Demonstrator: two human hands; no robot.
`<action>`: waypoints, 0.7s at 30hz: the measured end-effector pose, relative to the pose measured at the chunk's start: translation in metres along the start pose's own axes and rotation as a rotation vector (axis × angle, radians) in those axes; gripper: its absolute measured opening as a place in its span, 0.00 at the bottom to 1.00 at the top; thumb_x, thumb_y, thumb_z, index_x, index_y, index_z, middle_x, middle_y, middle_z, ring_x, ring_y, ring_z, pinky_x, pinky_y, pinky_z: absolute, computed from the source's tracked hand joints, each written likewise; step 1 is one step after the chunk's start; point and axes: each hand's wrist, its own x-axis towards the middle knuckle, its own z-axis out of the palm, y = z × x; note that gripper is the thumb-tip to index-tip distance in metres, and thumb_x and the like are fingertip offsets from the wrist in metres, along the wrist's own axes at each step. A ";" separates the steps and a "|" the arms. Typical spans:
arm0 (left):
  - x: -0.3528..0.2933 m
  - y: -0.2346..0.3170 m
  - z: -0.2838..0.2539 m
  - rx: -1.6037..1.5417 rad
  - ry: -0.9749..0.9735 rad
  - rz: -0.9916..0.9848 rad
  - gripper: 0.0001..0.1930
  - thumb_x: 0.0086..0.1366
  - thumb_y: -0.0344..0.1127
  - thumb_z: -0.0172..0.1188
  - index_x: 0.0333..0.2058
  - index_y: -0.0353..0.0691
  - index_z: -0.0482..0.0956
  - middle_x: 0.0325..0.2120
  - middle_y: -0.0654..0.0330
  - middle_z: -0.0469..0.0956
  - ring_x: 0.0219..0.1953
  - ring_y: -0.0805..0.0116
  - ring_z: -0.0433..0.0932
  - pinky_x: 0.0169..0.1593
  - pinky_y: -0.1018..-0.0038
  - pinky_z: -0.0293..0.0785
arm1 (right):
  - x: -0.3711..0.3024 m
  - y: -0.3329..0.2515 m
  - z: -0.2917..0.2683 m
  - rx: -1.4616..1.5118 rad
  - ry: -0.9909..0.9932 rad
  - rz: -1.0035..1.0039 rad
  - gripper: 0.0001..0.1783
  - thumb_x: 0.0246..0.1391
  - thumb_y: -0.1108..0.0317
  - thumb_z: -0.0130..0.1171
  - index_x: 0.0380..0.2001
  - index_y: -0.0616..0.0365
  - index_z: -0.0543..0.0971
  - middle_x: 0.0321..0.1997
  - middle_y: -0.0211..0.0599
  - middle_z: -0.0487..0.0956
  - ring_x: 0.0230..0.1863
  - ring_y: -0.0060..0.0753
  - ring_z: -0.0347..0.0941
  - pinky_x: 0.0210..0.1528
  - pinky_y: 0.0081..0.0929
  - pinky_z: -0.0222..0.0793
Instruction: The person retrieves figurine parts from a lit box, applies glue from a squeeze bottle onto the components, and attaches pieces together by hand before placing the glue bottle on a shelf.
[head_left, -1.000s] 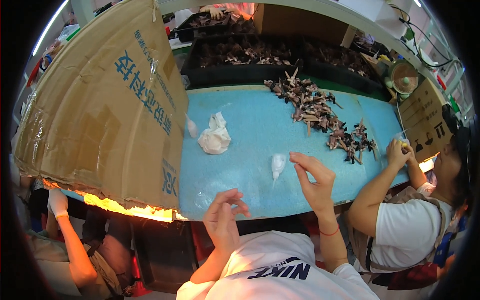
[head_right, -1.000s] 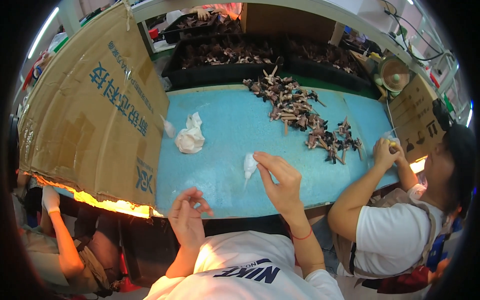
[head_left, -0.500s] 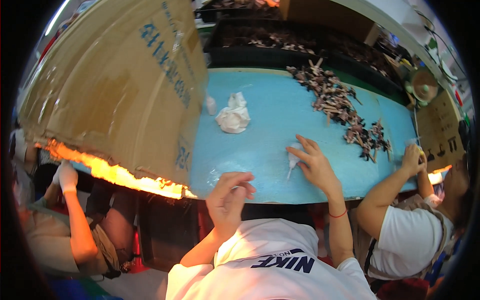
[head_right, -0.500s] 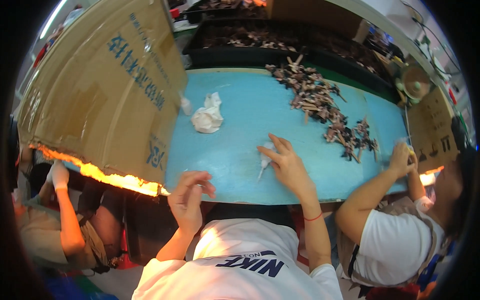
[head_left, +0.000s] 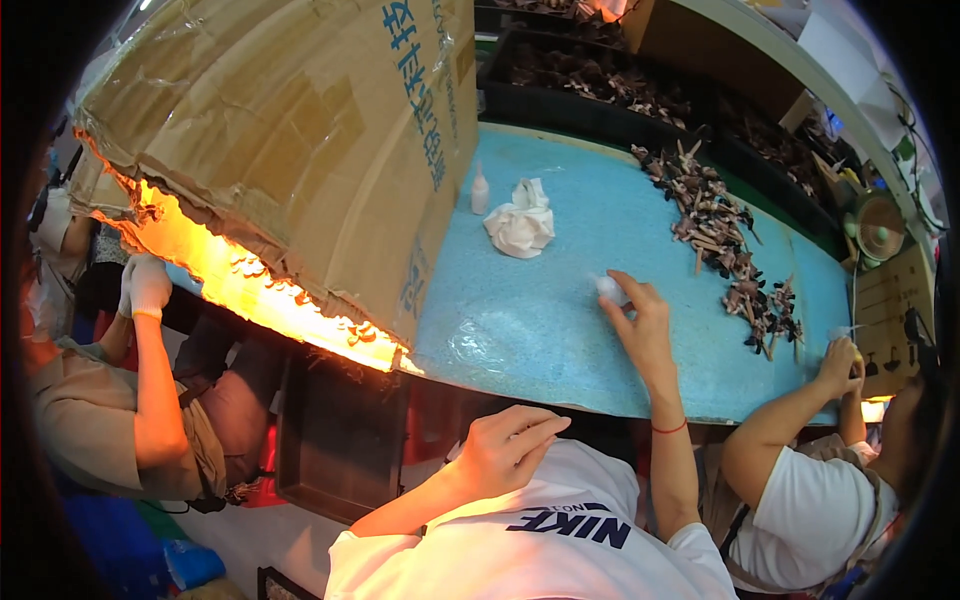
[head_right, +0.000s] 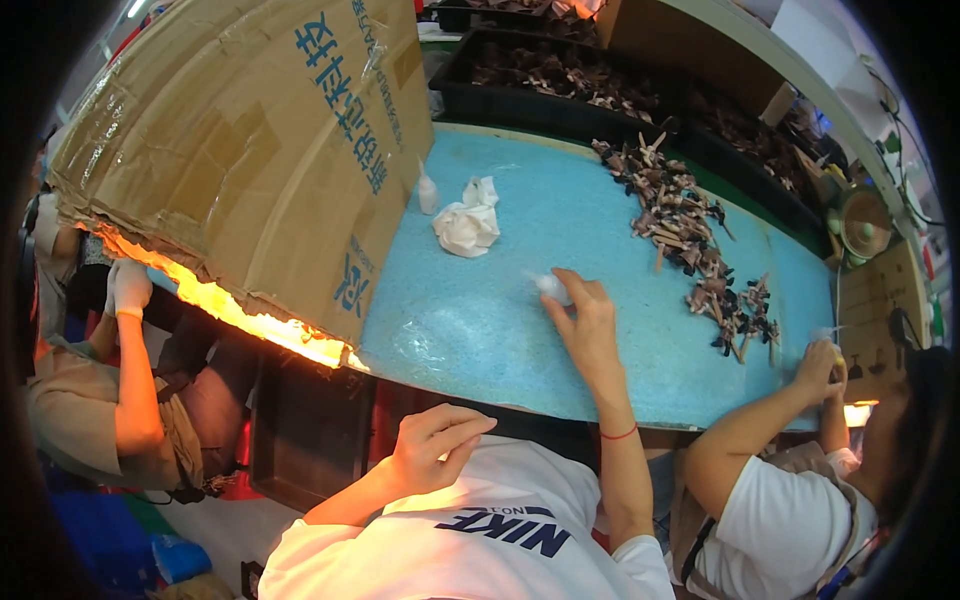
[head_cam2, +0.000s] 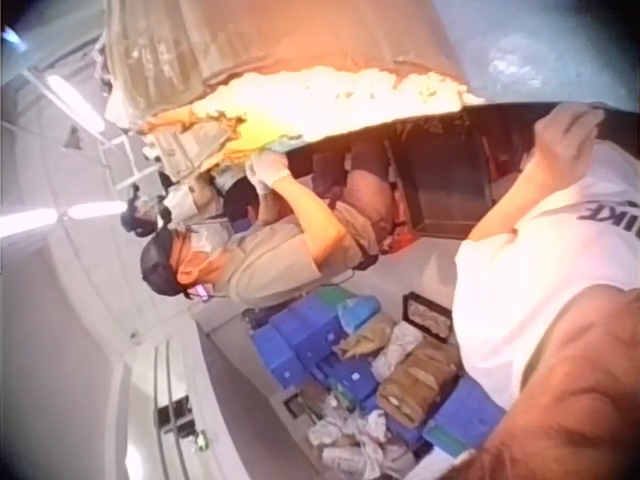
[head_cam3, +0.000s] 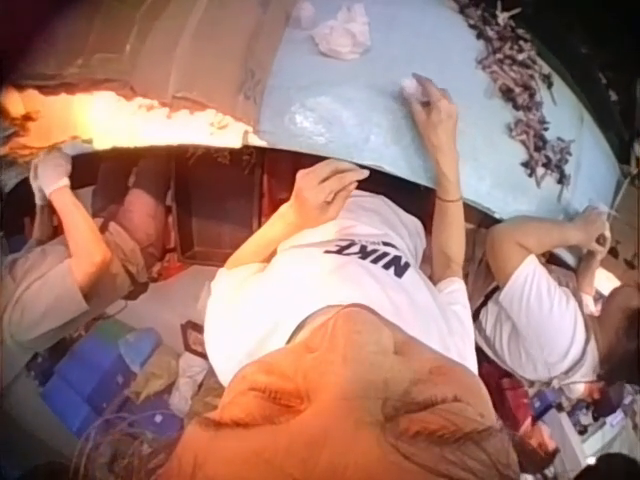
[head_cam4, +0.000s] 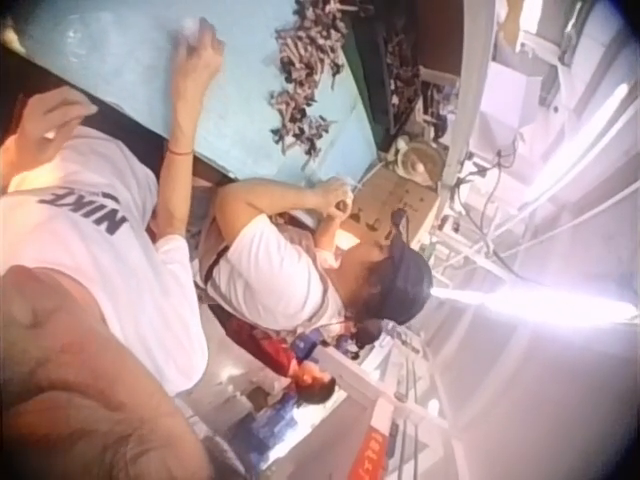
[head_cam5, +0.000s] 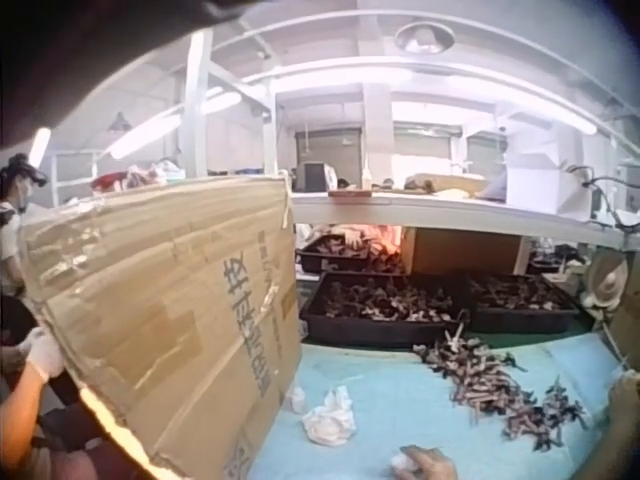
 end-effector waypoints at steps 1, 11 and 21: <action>-0.001 0.000 0.000 -0.011 -0.013 -0.005 0.15 0.44 0.18 0.57 0.35 0.34 0.77 0.27 0.57 0.75 0.24 0.66 0.75 0.25 0.76 0.72 | -0.001 -0.002 -0.001 0.173 -0.096 0.178 0.16 0.48 0.71 0.56 0.42 0.62 0.74 0.40 0.43 0.77 0.35 0.31 0.73 0.33 0.26 0.70; 0.002 0.001 0.003 -0.036 -0.063 -0.037 0.15 0.45 0.19 0.57 0.35 0.34 0.76 0.27 0.57 0.75 0.25 0.65 0.75 0.26 0.75 0.73 | -0.003 -0.033 -0.033 1.086 -0.249 0.414 0.22 0.59 0.59 0.40 0.46 0.68 0.68 0.40 0.51 0.76 0.35 0.34 0.75 0.33 0.24 0.72; 0.000 0.007 0.023 -0.001 -0.199 0.060 0.14 0.45 0.20 0.57 0.35 0.35 0.77 0.27 0.57 0.75 0.25 0.65 0.75 0.25 0.76 0.72 | 0.032 -0.074 -0.097 1.214 -0.162 0.028 0.24 0.57 0.54 0.45 0.45 0.66 0.67 0.42 0.57 0.74 0.35 0.39 0.77 0.31 0.28 0.76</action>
